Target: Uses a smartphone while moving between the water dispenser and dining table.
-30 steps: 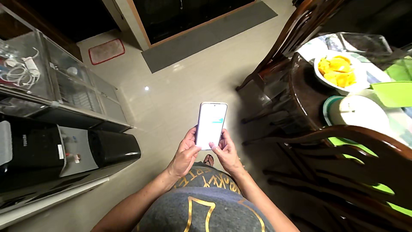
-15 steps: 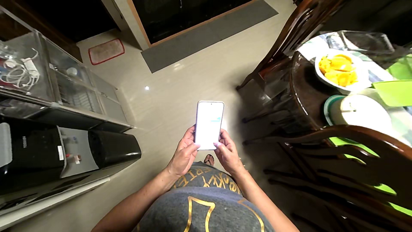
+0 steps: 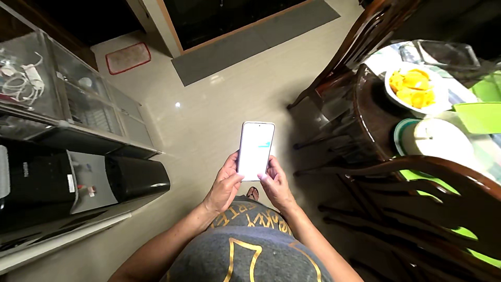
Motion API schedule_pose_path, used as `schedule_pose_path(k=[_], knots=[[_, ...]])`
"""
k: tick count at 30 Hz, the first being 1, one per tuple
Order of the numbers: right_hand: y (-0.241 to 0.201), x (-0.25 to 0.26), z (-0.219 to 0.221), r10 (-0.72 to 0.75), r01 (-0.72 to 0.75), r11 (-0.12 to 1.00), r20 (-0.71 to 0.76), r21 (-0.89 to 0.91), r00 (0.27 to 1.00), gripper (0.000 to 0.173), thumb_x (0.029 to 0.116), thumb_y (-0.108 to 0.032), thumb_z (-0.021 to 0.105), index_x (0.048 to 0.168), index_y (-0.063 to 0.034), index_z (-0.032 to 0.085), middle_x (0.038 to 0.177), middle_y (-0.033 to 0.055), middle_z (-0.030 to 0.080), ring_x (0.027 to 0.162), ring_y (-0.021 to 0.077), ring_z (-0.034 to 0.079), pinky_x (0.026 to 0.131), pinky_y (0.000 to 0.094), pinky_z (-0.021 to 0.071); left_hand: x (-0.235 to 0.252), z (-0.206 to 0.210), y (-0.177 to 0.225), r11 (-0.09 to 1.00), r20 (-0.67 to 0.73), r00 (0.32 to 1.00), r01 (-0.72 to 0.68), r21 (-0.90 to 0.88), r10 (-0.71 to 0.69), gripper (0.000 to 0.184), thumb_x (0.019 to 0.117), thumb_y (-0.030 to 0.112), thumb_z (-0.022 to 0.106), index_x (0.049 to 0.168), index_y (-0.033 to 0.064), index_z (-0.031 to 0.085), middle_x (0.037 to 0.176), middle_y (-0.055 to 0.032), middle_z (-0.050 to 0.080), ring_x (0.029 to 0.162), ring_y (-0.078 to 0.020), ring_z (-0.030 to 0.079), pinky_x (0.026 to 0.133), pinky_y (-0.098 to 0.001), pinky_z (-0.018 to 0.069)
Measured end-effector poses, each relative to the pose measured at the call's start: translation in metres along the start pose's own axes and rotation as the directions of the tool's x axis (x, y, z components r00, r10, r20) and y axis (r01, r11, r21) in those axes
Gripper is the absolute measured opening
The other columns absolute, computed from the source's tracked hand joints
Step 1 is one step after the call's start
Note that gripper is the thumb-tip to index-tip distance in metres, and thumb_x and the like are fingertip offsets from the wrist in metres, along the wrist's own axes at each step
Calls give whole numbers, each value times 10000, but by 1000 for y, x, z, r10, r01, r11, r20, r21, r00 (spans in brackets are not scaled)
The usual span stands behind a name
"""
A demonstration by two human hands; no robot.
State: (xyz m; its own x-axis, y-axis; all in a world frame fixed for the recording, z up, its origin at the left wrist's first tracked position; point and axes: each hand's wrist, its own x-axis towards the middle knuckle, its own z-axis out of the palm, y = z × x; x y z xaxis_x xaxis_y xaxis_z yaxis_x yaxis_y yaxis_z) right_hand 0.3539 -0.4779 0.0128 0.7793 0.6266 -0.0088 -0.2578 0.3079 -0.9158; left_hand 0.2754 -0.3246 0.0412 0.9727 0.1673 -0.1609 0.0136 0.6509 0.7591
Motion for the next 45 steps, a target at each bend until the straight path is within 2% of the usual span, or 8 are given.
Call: schedule_pose_path(k=[2, 7, 15, 20, 25, 36, 45], knots=[[0, 0, -2, -2, 1, 1000, 55, 20, 998, 554, 898, -72, 610, 1382, 36, 364, 1257, 109, 628, 1116, 159, 666, 978, 368, 563, 1, -2, 1, 1000, -18, 1000, 2, -12, -2, 603, 928, -103, 389, 1512, -8, 272, 1412, -205, 535, 1246, -279, 607, 1066, -464, 509], [-2, 1, 2, 2, -2, 1000, 48, 0, 999, 549, 871, 69, 550, 1383, 50, 352, 1243, 124, 633, 1106, 158, 673, 983, 349, 563, 1, -3, 2, 1000, -23, 1000, -3, -14, 3, 612, 921, -103, 390, 1514, -9, 273, 1418, -211, 529, 1248, -286, 605, 1067, -469, 507], [-1, 0, 1, 12, -14, 1000, 109, 19, 994, 625, 890, 9, 600, 1435, 71, 301, 1316, 161, 594, 1172, 196, 648, 1027, 383, 542, 1, -7, 1, 998, -64, 998, 26, -65, -30, 618, 922, -93, 376, 1523, 6, 269, 1414, -215, 533, 1236, -295, 612, 1053, -475, 515], [0, -1, -1, 28, -32, 999, 117, 35, 993, 685, 892, -95, 636, 1459, 61, 284, 1346, 141, 581, 1194, 190, 634, 1033, 400, 538, 0, -7, 1, 997, -67, 997, 32, -70, -37, 620, 916, -97, 371, 1518, 8, 272, 1411, -210, 536, 1231, -290, 615, 1049, -478, 517], [-2, -2, -2, 44, -47, 999, 126, 20, 991, 704, 865, -46, 580, 1484, 66, 264, 1363, 150, 574, 1203, 194, 630, 1042, 401, 531, -1, -6, 1, 996, -71, 997, 36, -81, -42, 635, 912, -107, 367, 1528, 11, 265, 1418, -209, 530, 1228, -288, 617, 1045, -472, 521], [0, -8, -3, 49, -56, 997, 136, 45, 989, 667, 852, -14, 563, 1461, 59, 300, 1350, 147, 582, 1205, 194, 626, 1048, 409, 524, -8, -4, 0, 996, -70, 996, 41, -81, -46, 648, 913, -109, 358, 1538, 18, 246, 1419, -210, 528, 1228, -283, 616, 1048, -463, 519], [-1, -13, -3, 46, -52, 998, 140, 37, 989, 734, 862, 17, 574, 1504, 84, 223, 1399, 169, 548, 1238, 199, 611, 1074, 397, 510, -12, -3, -2, 997, -60, 997, 43, -67, -47, 660, 908, -113, 368, 1542, 9, 232, 1434, -221, 513, 1249, -305, 603, 1060, -489, 509]])
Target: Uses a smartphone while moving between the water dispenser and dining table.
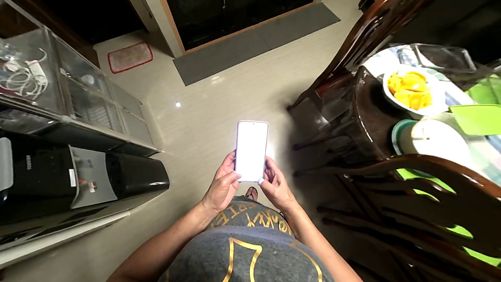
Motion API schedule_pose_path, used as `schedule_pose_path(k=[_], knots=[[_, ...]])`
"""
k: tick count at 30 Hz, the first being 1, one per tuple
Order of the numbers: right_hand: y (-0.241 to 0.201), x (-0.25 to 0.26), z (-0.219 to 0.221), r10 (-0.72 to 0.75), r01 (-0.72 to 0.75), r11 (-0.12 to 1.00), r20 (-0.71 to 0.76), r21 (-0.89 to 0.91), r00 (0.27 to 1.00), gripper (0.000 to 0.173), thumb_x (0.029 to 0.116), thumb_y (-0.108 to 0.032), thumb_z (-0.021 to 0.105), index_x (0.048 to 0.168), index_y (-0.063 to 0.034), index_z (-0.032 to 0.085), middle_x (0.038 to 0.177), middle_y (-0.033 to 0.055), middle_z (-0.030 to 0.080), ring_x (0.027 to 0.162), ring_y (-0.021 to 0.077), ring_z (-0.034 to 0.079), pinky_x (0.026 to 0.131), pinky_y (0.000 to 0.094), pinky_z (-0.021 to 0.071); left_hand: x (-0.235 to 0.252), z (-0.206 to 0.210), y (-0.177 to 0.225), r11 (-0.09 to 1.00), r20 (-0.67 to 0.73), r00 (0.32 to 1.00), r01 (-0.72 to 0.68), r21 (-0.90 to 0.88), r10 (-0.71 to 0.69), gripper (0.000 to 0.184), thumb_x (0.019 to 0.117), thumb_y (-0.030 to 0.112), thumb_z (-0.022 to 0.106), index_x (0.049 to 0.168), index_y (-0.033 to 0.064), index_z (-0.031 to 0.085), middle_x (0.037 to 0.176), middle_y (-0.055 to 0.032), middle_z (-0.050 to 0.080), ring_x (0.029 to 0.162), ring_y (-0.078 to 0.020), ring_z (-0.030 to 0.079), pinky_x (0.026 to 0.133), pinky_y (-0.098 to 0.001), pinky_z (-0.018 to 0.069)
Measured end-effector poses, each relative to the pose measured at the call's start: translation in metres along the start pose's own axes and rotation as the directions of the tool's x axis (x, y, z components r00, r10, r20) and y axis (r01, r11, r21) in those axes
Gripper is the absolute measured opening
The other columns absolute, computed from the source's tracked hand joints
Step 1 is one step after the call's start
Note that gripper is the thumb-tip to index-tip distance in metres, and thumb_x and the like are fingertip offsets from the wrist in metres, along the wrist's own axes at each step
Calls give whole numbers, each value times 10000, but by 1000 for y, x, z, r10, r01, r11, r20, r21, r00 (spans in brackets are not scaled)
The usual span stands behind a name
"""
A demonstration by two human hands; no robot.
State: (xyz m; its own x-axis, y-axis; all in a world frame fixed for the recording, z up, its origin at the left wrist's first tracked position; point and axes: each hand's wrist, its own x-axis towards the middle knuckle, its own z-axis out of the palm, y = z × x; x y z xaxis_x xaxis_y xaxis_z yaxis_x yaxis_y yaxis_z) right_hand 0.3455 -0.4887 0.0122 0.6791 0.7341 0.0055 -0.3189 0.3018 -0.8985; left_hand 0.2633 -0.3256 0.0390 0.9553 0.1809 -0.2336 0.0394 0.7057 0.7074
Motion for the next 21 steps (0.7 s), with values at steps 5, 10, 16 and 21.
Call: schedule_pose_path(k=[5, 10, 16, 21], knots=[[-1, -1, -1, 1, -1, 1000, 4, 2, 1000, 740, 863, 26, 571, 1507, 86, 212, 1389, 173, 553, 1226, 203, 619, 1065, 400, 517, 0, 0, -2, 1000, 9, 1000, -3, 3, 3, 655, 911, -107, 370, 1541, 8, 233, 1435, -221, 514, 1250, -310, 602, 1061, -494, 508], [-2, -3, -3, -3, 3, 1000, 0, -5, 1000, 706, 871, 20, 571, 1488, 90, 235, 1367, 172, 569, 1207, 202, 630, 1055, 397, 525, 0, 4, -3, 1000, 5, 1000, -6, 7, 6, 653, 908, -102, 372, 1538, 3, 234, 1437, -224, 510, 1248, -312, 603, 1058, -495, 511], [-3, -3, -6, -1, 1, 1000, 0, -15, 1000, 685, 868, 65, 529, 1487, 94, 237, 1370, 178, 567, 1211, 206, 629, 1055, 395, 527, 1, 6, -6, 1000, 5, 1000, -8, 3, 8, 648, 911, -104, 371, 1536, 4, 236, 1438, -226, 508, 1255, -317, 598, 1060, -496, 509], [-4, -2, -10, 4, -4, 1000, 18, 6, 1000, 686, 886, 40, 547, 1493, 94, 231, 1355, 178, 577, 1196, 207, 638, 1047, 398, 533, 2, 9, -8, 1000, -8, 1000, -19, 8, 19, 648, 911, -104, 368, 1536, 1, 235, 1439, -224, 510, 1259, -311, 596, 1067, -491, 503]])
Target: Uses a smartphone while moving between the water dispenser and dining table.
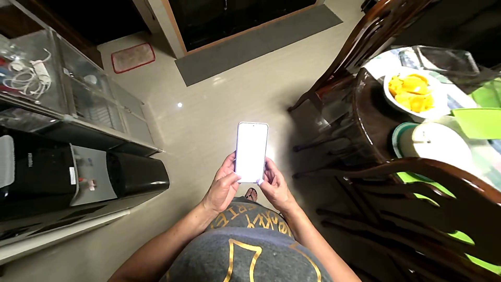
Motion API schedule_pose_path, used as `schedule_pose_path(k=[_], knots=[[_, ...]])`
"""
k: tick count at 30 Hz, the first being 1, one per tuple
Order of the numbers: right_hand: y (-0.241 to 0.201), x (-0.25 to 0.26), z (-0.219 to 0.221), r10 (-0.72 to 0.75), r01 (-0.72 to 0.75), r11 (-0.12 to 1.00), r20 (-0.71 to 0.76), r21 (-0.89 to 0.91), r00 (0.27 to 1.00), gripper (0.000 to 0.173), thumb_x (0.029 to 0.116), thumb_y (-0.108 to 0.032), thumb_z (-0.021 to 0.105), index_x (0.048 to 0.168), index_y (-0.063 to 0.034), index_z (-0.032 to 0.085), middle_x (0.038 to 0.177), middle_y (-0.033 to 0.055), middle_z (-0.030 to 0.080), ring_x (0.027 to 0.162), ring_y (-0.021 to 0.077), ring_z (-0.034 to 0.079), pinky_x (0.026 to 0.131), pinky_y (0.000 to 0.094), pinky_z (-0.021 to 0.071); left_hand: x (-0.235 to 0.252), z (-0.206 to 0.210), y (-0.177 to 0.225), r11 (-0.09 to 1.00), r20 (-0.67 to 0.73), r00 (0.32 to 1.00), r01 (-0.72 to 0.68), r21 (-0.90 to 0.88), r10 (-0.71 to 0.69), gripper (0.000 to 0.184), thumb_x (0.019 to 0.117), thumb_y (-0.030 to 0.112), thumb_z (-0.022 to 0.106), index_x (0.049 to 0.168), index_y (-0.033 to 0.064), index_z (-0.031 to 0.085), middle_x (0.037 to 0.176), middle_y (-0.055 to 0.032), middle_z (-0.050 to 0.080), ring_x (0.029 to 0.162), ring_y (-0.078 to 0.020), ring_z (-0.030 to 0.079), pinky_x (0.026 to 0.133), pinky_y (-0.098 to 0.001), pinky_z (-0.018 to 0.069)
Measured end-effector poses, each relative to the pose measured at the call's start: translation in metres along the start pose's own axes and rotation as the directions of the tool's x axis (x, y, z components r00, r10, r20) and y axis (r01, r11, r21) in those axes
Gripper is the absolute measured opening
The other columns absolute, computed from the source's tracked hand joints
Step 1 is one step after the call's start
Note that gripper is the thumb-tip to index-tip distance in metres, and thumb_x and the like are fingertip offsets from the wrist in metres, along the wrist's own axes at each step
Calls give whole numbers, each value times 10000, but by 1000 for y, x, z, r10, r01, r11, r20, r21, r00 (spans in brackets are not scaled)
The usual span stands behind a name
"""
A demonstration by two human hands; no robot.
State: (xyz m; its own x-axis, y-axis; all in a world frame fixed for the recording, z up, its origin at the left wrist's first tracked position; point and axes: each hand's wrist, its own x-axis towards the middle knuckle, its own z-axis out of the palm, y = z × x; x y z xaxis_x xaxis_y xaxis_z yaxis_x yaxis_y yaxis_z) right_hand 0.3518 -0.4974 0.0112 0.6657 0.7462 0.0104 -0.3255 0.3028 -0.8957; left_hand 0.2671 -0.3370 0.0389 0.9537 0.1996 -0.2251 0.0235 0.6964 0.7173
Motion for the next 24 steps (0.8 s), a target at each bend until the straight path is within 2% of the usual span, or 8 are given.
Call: schedule_pose_path(k=[6, 14, 18, 20, 22, 24], knots=[[-2, 2, -5, 4, -4, 1000, 26, 27, 1000, 692, 898, -15, 586, 1485, 83, 233, 1353, 165, 577, 1194, 202, 638, 1045, 398, 532, 2, 3, -1, 1000, -7, 1000, -6, 5, 6, 676, 889, -116, 361, 1541, 2, 223, 1425, -223, 524, 1252, -303, 603, 1065, -485, 506], [-8, 2, -7, -13, 23, 994, 95, -105, 995, 729, 889, -79, 615, 1477, 99, 222, 1356, 152, 566, 1193, 154, 630, 1014, 324, 544, 3, 7, -6, 997, -79, 995, -51, 61, 56, 612, 918, -133, 409, 1497, 2, 266, 1380, -210, 557, 1203, -285, 636, 1022, -462, 542], [-6, 5, -12, -32, 41, 995, 98, -91, 995, 698, 918, -126, 612, 1465, 101, 244, 1334, 143, 580, 1179, 151, 637, 1013, 334, 546, 3, 9, -7, 996, -77, 994, -67, 66, 72, 596, 939, -126, 410, 1504, -5, 265, 1384, -216, 558, 1214, -299, 632, 1038, -475, 532], [-3, 7, -14, -14, 16, 1000, 85, -19, 996, 629, 947, -143, 569, 1455, 76, 270, 1307, 119, 597, 1156, 151, 645, 1007, 360, 550, 2, 10, -6, 996, -59, 995, -77, 55, 80, 599, 937, -104, 394, 1514, -15, 261, 1393, -212, 558, 1228, -293, 624, 1055, -479, 519], [-2, 10, -15, 36, -39, 997, 48, 64, 998, 537, 926, -63, 468, 1433, 31, 319, 1260, 91, 625, 1105, 144, 661, 968, 367, 559, 1, 11, -6, 996, -70, 994, -78, 51, 82, 582, 953, -83, 366, 1523, -14, 271, 1389, -206, 566, 1227, -285, 625, 1056, -475, 517], [-1, 12, -15, 57, -60, 995, 40, 85, 998, 490, 948, -42, 415, 1429, 14, 342, 1243, 85, 636, 1078, 143, 669, 938, 363, 568, 1, 10, -6, 996, -85, 993, -81, 44, 85, 573, 961, -80, 352, 1526, -14, 278, 1385, -208, 569, 1223, -287, 628, 1055, -479, 517]])
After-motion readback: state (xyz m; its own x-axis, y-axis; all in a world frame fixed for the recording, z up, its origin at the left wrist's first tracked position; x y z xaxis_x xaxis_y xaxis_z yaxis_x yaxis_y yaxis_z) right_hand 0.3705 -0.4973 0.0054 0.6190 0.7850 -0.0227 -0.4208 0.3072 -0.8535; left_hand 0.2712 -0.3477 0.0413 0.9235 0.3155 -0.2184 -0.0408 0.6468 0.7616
